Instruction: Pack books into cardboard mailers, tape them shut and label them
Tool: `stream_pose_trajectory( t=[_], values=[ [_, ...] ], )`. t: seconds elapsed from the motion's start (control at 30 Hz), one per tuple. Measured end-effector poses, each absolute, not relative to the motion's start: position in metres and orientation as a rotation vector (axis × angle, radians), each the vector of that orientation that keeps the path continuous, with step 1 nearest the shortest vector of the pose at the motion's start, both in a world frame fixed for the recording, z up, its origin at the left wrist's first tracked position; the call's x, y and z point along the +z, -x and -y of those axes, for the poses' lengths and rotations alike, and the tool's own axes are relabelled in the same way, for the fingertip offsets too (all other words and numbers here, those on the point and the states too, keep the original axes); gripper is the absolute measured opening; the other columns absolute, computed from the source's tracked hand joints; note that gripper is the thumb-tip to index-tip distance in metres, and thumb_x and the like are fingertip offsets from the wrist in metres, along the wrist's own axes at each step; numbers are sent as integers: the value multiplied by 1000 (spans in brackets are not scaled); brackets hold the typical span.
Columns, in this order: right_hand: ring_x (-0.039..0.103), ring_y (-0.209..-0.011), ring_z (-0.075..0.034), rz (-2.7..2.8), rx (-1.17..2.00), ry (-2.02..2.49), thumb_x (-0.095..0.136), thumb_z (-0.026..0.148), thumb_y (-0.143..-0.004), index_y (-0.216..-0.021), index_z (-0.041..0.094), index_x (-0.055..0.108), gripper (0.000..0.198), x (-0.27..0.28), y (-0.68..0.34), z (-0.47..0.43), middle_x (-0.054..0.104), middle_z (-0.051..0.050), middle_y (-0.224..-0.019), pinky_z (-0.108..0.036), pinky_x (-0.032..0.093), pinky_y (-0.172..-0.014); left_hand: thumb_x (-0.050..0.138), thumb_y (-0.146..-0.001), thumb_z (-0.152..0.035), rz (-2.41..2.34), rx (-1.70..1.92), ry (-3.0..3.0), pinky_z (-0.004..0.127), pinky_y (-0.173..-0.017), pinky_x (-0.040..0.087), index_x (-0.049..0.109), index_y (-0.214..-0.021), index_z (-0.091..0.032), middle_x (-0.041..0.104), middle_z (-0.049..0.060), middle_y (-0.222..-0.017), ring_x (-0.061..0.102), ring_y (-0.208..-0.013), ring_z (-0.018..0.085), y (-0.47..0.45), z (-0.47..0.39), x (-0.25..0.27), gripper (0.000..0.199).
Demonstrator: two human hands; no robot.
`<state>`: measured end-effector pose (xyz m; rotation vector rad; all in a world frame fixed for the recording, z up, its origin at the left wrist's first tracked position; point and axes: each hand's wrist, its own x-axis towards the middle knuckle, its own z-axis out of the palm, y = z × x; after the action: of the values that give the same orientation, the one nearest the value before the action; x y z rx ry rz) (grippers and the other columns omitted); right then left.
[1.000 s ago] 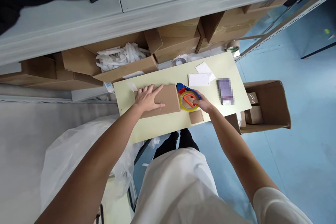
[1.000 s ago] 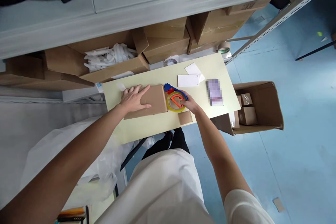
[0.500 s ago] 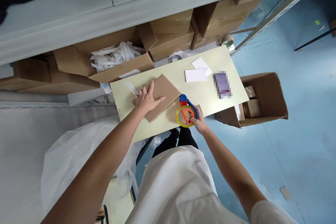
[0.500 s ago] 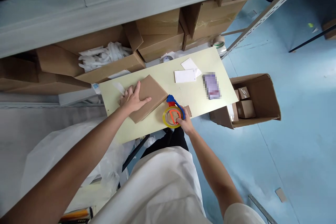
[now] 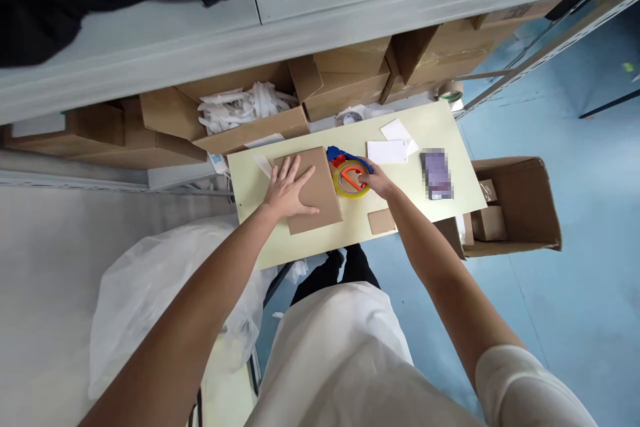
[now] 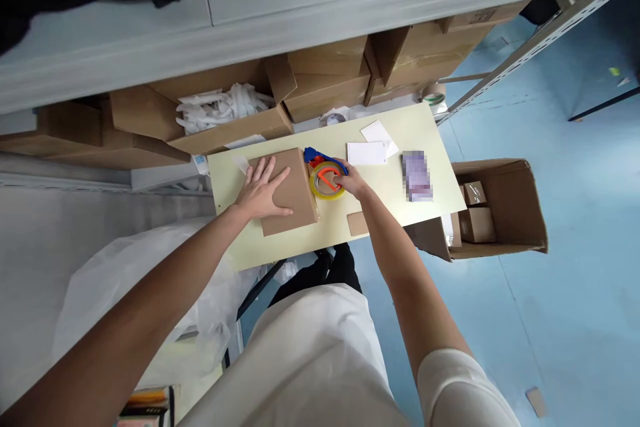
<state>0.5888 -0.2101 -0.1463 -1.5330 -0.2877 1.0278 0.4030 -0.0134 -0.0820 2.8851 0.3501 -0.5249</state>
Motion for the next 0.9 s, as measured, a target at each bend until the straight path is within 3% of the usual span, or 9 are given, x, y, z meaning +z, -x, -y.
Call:
stream_pose_trajectory(
  t=[0.3,0.57,0.73,0.9],
  values=[
    [58,-107,-27,373,1101,1476,60,14,-56,-124,25,50,69,-151,-572,252,64,-4,-115,-45,46,-94,65,-55,-73,-381,-566,-2900,53,-112,1,13,-149,-30,-1,7,-159,-4,-143,38,-403,17,-81,116],
    [61,-102,-26,257,1170,1423,61,15,-58,-126,27,46,70,-160,-458,358,65,-4,-112,-44,50,-88,59,-59,-75,-414,-508,-2905,54,-112,4,13,-149,-28,-2,9,-158,-2,-143,38,-401,19,-84,112],
    [61,-103,-25,82,985,1459,60,16,-58,-126,30,41,72,-161,-415,342,64,-4,-113,-45,49,-93,53,-62,-77,-690,-459,-2859,57,-110,9,12,-150,-24,3,14,-158,1,-143,39,-397,37,-83,111],
    [59,-105,-26,115,906,1564,59,24,-62,-126,29,42,66,-153,-468,296,63,-4,-114,-44,50,-90,46,-63,-81,-1194,-374,-2673,62,-102,20,12,-150,-20,11,23,-154,13,-138,46,-375,58,-85,111]
  ],
)
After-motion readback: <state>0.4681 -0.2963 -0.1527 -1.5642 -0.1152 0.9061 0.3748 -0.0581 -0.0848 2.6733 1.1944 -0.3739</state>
